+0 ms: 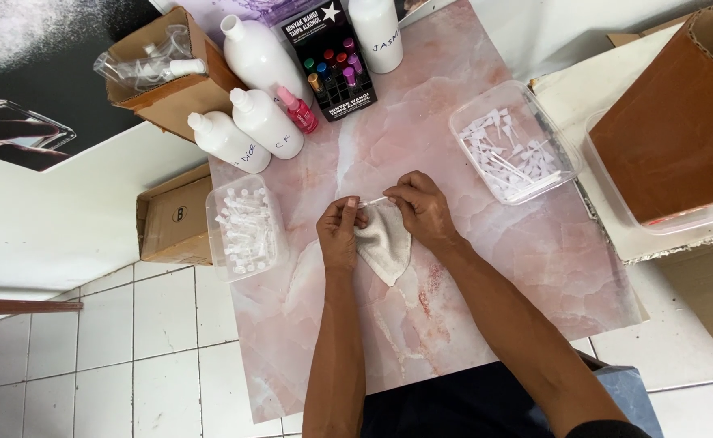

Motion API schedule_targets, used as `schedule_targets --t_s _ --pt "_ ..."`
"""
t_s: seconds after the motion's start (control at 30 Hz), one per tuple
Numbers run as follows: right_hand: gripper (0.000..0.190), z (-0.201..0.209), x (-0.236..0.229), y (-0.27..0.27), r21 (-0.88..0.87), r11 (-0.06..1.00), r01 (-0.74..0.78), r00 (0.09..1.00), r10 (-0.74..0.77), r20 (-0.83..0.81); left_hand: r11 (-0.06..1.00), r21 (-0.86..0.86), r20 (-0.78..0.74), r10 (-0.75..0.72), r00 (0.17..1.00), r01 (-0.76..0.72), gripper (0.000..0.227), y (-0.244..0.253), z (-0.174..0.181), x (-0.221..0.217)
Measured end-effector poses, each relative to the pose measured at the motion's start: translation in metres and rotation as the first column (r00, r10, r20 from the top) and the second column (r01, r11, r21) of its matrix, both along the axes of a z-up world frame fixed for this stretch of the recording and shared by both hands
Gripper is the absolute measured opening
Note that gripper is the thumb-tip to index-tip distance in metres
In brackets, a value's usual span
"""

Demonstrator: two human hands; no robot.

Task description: Assembling perfume tester sticks by inserting them into small white fabric pouches on a table.

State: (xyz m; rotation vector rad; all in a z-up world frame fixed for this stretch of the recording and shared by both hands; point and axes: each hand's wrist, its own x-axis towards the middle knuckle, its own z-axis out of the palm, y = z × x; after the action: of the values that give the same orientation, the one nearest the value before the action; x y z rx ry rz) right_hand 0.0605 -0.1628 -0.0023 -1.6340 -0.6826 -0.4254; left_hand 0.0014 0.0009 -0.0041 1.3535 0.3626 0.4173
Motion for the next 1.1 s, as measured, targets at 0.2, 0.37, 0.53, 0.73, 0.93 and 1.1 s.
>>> schedule_targets --t_s 0.2,0.37,0.53,0.73,0.93,1.1 --pt "0.014 0.001 -0.001 0.001 -0.067 0.997 -0.045 0.998 0.048 0.048 0.998 0.048 0.019 -0.042 0.999 0.042 0.015 0.0 0.001 -0.004" --pt "0.013 0.001 0.0 -0.003 0.009 0.989 -0.147 0.985 0.147 -0.092 0.994 0.027 0.013 -0.107 0.994 0.107 0.018 -0.003 0.016 -0.007" --pt "0.009 -0.002 0.0 -0.002 0.118 0.977 -0.177 0.954 0.2 -0.222 0.993 0.008 -0.007 -0.118 0.993 0.118 0.031 0.0 0.007 -0.005" --pt "0.01 -0.008 0.003 -0.002 0.227 0.962 -0.15 0.934 0.213 -0.288 0.999 -0.046 0.009 -0.019 1.0 0.019 0.027 0.001 -0.002 -0.003" --pt "0.011 -0.006 0.004 -0.01 0.225 0.974 -0.034 0.943 0.106 -0.315 0.991 -0.133 0.035 0.021 0.999 -0.016 0.027 0.001 0.003 -0.002" --pt "0.013 -0.005 0.0 -0.005 0.096 0.993 0.075 0.954 -0.043 -0.298 0.972 -0.234 0.117 0.023 0.993 0.005 0.026 0.0 0.007 -0.004"
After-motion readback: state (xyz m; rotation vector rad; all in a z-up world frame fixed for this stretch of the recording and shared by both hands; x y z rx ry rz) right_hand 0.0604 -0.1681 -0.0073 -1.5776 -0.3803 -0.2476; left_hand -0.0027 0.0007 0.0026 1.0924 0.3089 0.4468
